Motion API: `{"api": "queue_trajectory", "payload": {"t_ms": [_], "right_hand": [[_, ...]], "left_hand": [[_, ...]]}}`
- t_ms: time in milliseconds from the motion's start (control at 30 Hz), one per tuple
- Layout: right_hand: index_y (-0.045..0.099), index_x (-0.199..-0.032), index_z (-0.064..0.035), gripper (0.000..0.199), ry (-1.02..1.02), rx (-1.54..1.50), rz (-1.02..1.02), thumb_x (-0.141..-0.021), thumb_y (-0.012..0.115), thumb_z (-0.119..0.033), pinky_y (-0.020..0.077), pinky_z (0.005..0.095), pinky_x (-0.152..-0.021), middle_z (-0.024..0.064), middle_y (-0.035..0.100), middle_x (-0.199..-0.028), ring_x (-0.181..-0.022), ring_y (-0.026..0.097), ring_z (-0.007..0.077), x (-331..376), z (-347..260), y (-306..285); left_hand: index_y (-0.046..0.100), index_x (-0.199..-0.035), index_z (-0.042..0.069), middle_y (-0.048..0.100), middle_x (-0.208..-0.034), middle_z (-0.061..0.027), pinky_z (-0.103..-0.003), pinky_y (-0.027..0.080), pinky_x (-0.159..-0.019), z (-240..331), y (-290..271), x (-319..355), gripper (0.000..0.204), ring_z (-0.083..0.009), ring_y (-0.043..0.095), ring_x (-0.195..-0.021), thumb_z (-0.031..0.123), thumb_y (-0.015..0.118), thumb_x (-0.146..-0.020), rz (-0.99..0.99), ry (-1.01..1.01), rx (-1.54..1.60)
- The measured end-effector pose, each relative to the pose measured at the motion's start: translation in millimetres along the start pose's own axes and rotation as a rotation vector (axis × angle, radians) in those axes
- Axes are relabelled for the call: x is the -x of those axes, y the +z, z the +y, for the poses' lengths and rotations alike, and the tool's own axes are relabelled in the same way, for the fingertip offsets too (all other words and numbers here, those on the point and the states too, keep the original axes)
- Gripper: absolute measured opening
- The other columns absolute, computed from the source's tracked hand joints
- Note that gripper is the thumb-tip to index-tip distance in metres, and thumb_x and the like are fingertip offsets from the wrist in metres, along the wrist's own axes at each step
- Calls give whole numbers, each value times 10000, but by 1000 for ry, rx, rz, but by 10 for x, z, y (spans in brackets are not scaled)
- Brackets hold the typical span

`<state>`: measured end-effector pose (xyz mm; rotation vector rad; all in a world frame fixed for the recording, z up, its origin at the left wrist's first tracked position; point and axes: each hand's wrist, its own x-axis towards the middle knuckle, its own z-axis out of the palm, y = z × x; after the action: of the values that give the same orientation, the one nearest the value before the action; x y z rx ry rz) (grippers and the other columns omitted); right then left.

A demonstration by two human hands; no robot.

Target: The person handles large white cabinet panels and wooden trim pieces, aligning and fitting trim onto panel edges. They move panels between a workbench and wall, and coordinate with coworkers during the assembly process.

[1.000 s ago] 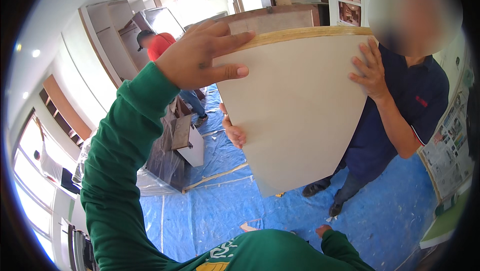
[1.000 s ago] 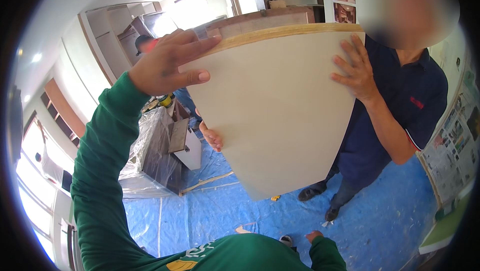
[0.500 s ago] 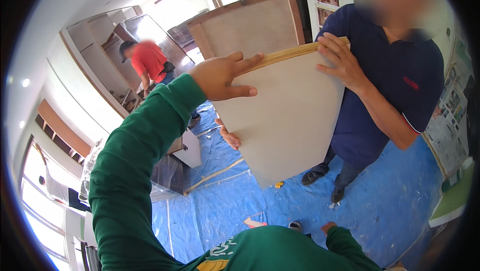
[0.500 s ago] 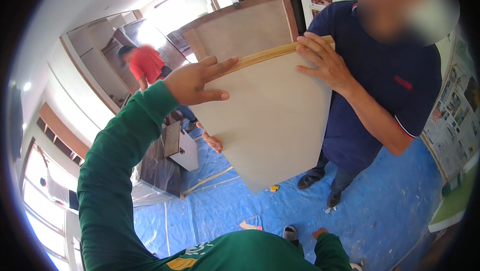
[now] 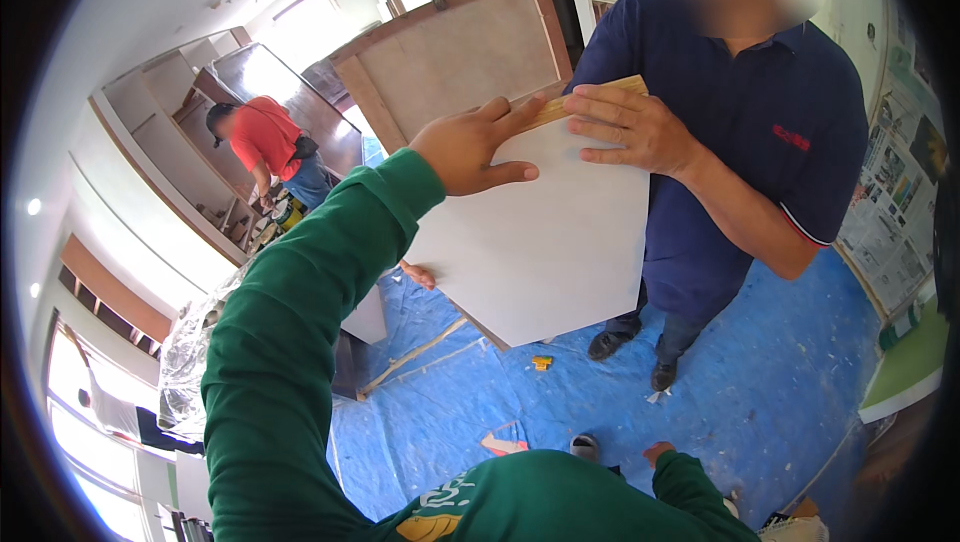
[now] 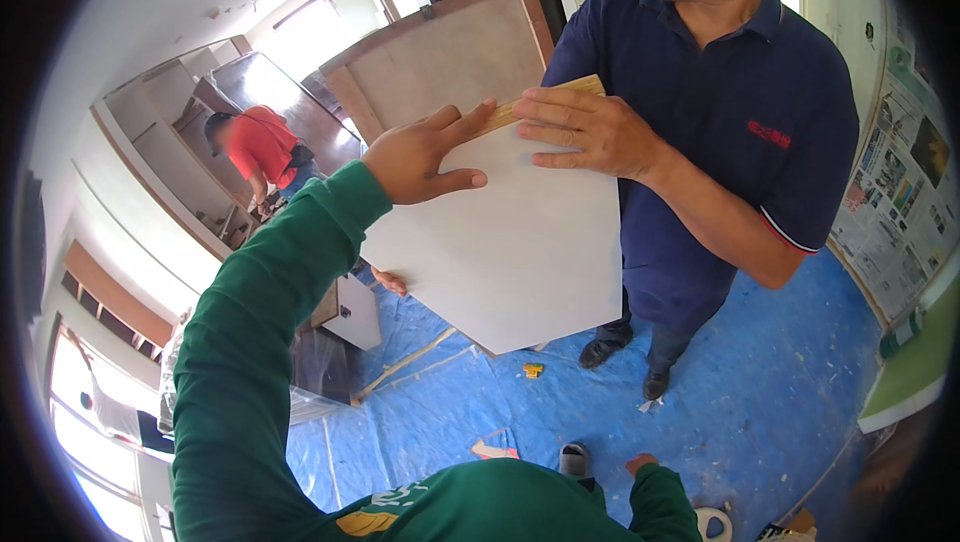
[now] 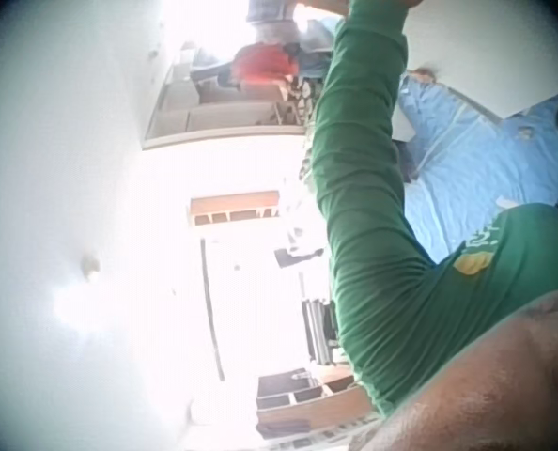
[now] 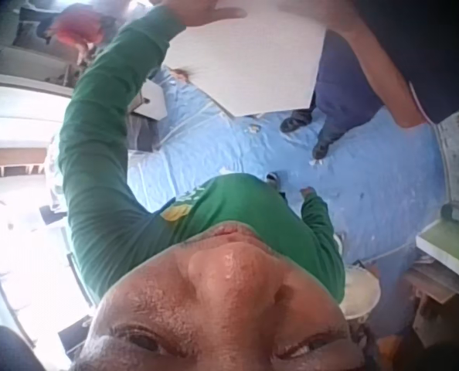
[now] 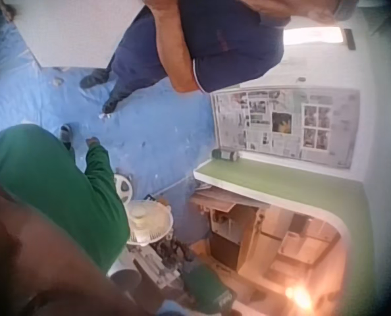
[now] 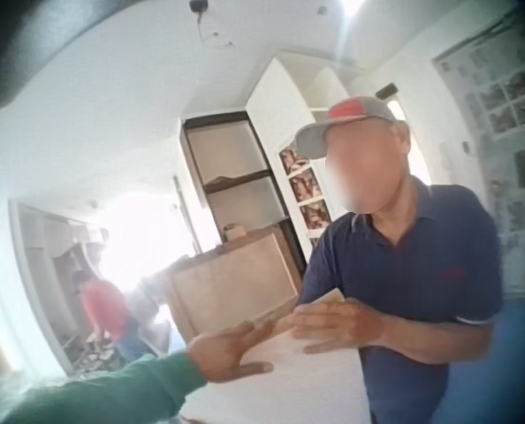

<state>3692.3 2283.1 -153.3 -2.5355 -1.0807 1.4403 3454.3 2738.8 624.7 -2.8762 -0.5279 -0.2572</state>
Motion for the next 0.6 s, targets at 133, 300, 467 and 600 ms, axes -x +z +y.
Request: {"api": "queue_trajectory", "payload": {"t_ms": [133, 300, 467, 600], "right_hand": [[740, -956, -32, 414, -12, 103, -62, -920, 636, -432, 552, 438, -812, 140, 761, -875, -812, 731, 285, 55, 34, -77], [734, -959, -14, 405, -45, 133, -92, -925, 622, -401, 553, 444, -810, 146, 758, -895, -815, 728, 290, 109, 18, -207], [709, -1017, 6, 379, 33, 11, -112, -926, 631, -354, 570, 447, -750, 150, 737, -920, -818, 719, 294, -234, 216, -80], [692, -1024, 14, 373, -40, -152, -41, -940, 606, -339, 579, 436, -729, 148, 727, -907, -807, 715, 297, -432, 313, 18]], "left_hand": [[240, -1618, 121, 536, -1102, -145, -452, 510, -885, 127, 136, -141, 895, -343, 617, -1006, 616, 582, -954, 91, 53, -58], [271, -1603, 114, 553, -1288, -181, -481, 505, -984, 210, 201, -281, 901, -379, 599, -1186, 653, 560, -943, 96, 26, -112], [300, -1592, 106, 564, -1222, -142, -475, 488, -970, 227, 329, -353, 890, -348, 606, -1098, 637, 588, -938, 264, 67, -134], [298, -1593, 107, 539, -1349, -147, -495, 470, -1009, 184, 447, -295, 882, -356, 580, -1167, 630, 581, -943, 320, 33, -199]]}}
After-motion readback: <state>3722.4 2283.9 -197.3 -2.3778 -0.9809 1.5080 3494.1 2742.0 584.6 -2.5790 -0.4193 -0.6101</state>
